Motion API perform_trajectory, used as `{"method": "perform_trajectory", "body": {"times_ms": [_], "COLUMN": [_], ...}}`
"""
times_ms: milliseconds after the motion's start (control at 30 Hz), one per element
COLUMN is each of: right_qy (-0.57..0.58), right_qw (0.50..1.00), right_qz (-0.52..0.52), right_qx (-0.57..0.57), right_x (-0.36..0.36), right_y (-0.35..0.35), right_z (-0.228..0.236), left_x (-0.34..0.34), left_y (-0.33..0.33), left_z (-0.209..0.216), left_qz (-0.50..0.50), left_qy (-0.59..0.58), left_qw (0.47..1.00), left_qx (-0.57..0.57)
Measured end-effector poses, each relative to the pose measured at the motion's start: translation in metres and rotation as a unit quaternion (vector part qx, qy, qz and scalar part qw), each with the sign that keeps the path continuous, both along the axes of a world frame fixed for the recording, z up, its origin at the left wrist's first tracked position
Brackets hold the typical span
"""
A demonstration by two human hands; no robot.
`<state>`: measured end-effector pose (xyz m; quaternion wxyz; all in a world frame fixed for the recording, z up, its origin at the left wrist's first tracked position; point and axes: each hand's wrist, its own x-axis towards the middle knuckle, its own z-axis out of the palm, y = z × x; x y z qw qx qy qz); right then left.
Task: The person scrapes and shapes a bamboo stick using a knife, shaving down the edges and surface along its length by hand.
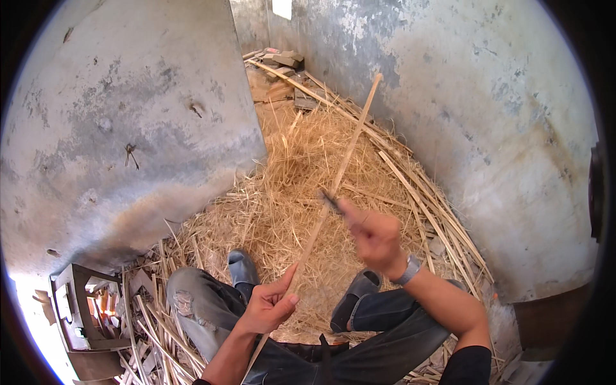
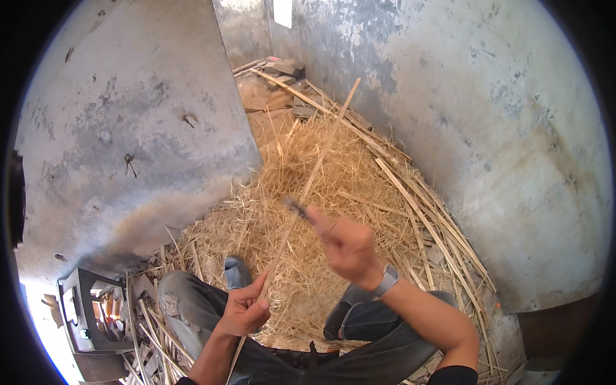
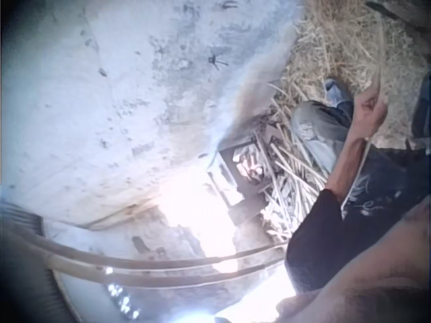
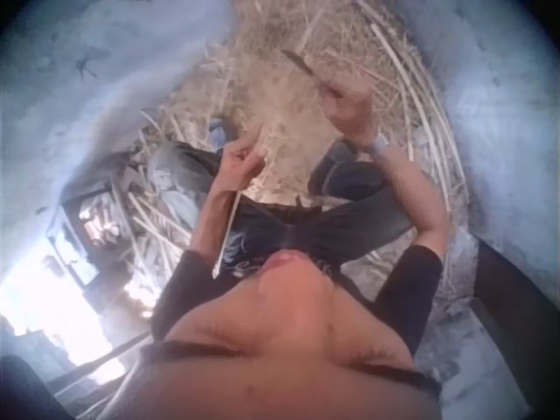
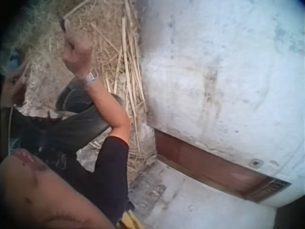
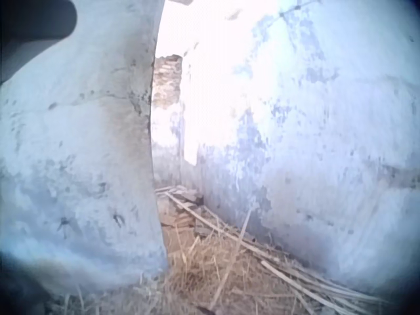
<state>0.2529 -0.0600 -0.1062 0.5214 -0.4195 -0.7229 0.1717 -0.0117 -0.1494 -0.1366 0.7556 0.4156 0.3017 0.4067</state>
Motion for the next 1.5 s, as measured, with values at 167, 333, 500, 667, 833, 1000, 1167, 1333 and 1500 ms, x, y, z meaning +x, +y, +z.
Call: {"method": "perform_trajectory", "body": {"times_ms": [167, 333, 500, 667, 833, 1000, 1167, 1333, 1500], "right_qy": [-0.156, -0.026, -0.172, -0.009, -0.033, -0.033, -0.089, -0.04, -0.059], "right_qw": [0.976, 0.998, 0.982, 0.997, 0.998, 0.998, 0.991, 0.99, 0.985], "right_qz": [0.147, -0.018, 0.075, -0.042, 0.048, 0.038, 0.09, 0.112, 0.137], "right_qx": [-0.049, 0.047, 0.018, 0.069, -0.024, -0.04, -0.037, -0.073, -0.085], "right_x": [-0.017, 0.0, -0.013, 0.009, -0.022, -0.003, -0.023, -0.018, -0.028], "right_y": [-0.028, 0.009, -0.028, 0.019, -0.029, -0.006, -0.03, -0.021, -0.049], "right_z": [0.0, 0.005, -0.001, 0.004, -0.019, -0.002, -0.003, 0.006, -0.006], "left_x": [-0.005, -0.001, 0.002, 0.004, 0.003, 0.0, 0.001, 0.001, 0.001], "left_y": [0.003, -0.002, 0.005, -0.002, 0.002, 0.0, 0.001, 0.0, 0.004], "left_z": [-0.006, -0.004, -0.001, -0.007, -0.002, -0.002, -0.013, -0.011, -0.019], "left_qz": [0.024, -0.019, 0.005, -0.031, 0.009, -0.012, -0.01, -0.001, -0.036], "left_qy": [-0.003, -0.015, -0.02, -0.062, -0.057, -0.046, -0.029, -0.037, -0.134], "left_qw": [1.0, 1.0, 1.0, 0.998, 0.997, 0.998, 0.999, 0.999, 0.989], "left_qx": [-0.019, 0.013, -0.018, 0.006, -0.06, -0.037, -0.026, -0.029, -0.05]}}
